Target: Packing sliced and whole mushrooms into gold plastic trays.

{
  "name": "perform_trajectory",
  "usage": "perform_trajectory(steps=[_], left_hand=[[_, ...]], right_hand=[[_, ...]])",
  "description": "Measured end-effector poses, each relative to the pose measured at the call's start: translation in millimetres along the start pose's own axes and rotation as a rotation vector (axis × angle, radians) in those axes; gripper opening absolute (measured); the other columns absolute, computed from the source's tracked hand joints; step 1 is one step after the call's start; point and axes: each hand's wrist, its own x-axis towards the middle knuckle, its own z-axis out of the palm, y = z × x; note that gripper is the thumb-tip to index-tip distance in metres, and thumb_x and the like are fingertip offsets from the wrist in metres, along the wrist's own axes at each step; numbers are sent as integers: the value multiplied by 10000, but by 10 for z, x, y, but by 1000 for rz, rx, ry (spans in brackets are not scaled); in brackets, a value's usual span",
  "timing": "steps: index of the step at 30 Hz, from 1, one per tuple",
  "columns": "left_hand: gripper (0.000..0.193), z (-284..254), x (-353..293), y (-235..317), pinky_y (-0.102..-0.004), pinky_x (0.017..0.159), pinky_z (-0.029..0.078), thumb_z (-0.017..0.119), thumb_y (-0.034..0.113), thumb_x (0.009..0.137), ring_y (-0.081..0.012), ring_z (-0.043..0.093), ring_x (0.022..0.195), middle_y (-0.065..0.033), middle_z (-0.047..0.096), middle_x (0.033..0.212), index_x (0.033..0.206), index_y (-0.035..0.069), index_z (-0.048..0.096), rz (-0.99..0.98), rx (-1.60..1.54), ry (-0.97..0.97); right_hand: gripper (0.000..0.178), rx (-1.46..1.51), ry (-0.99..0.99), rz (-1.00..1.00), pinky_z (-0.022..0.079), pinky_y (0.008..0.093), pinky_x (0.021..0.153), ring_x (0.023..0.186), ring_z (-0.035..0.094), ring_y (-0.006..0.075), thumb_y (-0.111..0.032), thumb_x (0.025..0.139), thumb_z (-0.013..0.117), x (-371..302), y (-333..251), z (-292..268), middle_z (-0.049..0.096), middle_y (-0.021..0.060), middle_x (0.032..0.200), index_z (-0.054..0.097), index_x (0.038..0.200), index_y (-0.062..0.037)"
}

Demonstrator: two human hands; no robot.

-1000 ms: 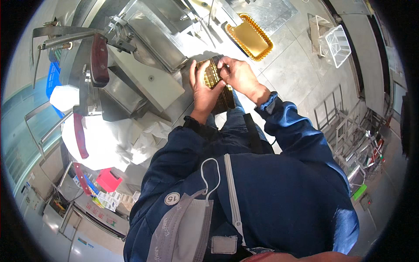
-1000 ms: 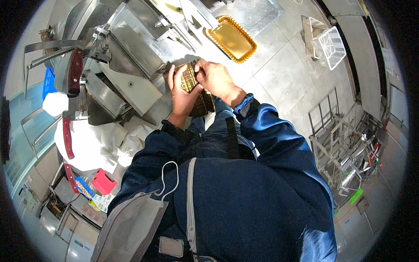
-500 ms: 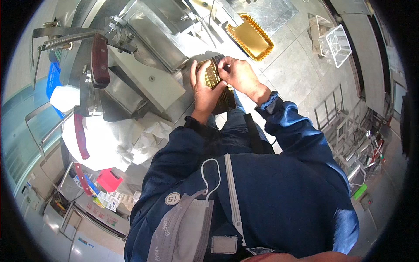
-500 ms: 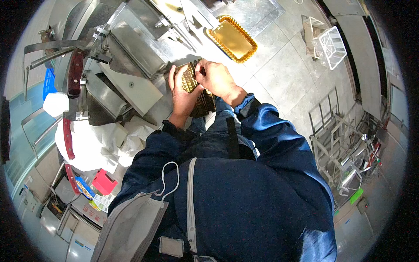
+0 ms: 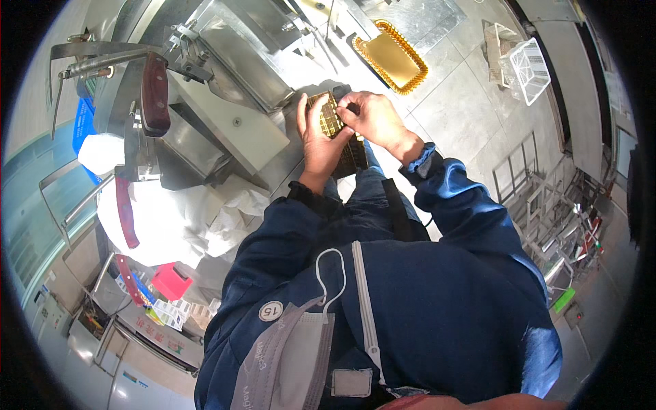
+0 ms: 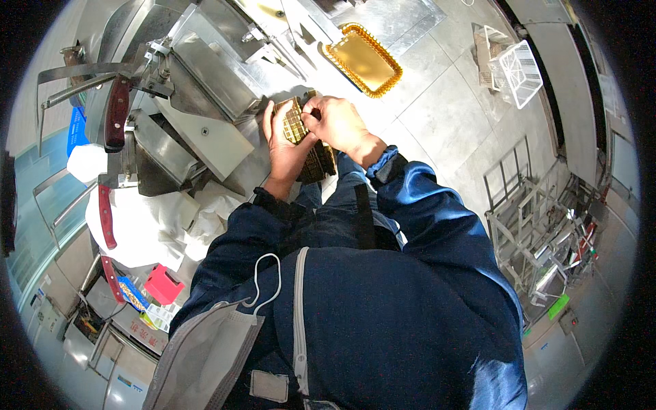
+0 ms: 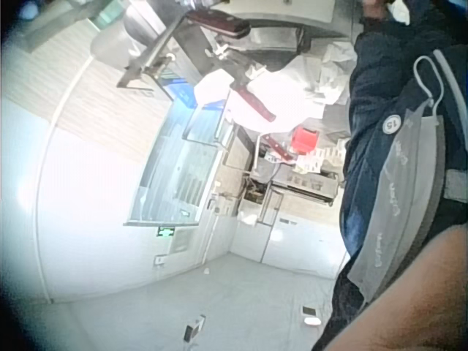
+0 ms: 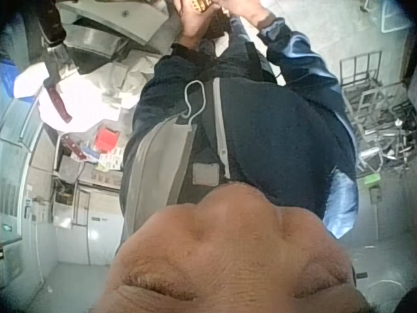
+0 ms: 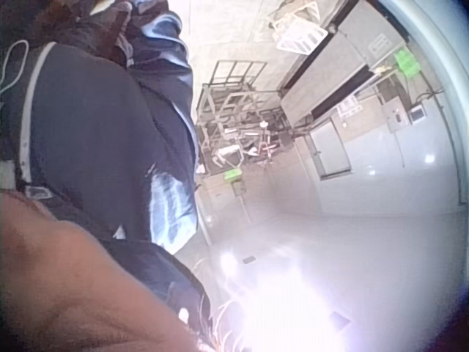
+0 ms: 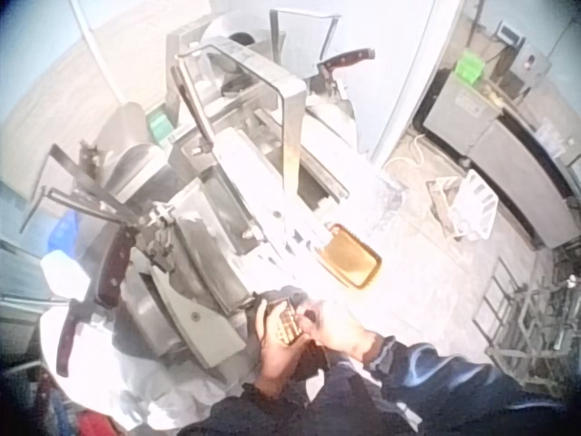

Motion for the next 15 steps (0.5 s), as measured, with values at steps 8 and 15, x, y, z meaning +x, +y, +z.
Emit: perform_trajectory(steps=[8, 15], left_hand=[[844, 30, -13, -77, -419, 1143, 363, 856, 42, 655, -323, 380, 1392, -157, 223, 1581, 1412, 149, 498, -10, -68, 11], [832, -20, -16, -22, -398, 1132, 380, 867, 56, 674, -311, 417, 1365, -164, 220, 1581, 1413, 128, 493, 13, -2, -5]], right_hand=[[206, -43, 25, -18, 581, 417, 764, 760, 728, 344, -254, 867, 662, 43, 19, 29, 719, 184, 794, 756, 942, -87], [205, -26, 4, 55, 581, 418, 760, 747, 728, 338, -247, 876, 655, 54, 55, 22, 709, 197, 778, 756, 945, -83]])
